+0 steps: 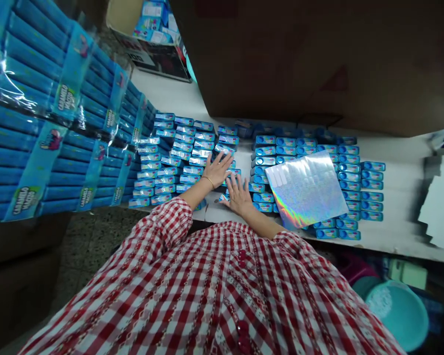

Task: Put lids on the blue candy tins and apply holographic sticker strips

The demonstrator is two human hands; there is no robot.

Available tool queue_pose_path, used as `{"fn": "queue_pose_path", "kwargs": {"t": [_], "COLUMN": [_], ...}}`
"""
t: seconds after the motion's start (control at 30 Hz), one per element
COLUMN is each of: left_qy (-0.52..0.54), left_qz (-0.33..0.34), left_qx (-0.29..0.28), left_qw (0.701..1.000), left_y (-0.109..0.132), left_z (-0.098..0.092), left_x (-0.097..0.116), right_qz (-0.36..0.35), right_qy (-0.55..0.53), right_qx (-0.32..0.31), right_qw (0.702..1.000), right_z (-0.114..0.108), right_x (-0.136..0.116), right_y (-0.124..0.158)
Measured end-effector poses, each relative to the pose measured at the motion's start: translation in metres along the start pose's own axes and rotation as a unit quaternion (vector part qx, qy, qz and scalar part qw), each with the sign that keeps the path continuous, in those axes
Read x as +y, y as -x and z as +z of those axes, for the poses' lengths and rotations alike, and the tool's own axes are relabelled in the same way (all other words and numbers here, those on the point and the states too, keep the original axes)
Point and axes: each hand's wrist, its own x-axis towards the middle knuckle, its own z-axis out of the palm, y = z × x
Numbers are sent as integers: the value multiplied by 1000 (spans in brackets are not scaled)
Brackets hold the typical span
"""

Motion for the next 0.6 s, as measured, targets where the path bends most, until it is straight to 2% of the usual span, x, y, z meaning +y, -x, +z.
{"fn": "queue_pose_path", "kwargs": {"t": [0.2, 0.33, 0.4, 0.5, 0.6], "left_qy": [0, 18, 22, 18, 6], "left_qz": [-83, -123, -112, -71, -35], "left_qx": [50, 83, 78, 75, 73], "left_qw": [995, 989, 990, 995, 997], "left_y": [27, 24, 8, -31, -79], "left_z": [-6, -21, -28, -31, -28], "left_x": [-34, -26, -13, 8, 20], "right_qz": [-51, -105, -109, -36, 33], "right_qy": [-43, -68, -80, -64, -21], "right_qx": [11, 33, 47, 92, 130], "right_qw": [998, 992, 990, 993, 991], "right_z": [10, 5, -1, -16, -33], "right_x": [-34, -40, -37, -20, 12], "right_y": [-32, -39, -34, -15, 14]}}
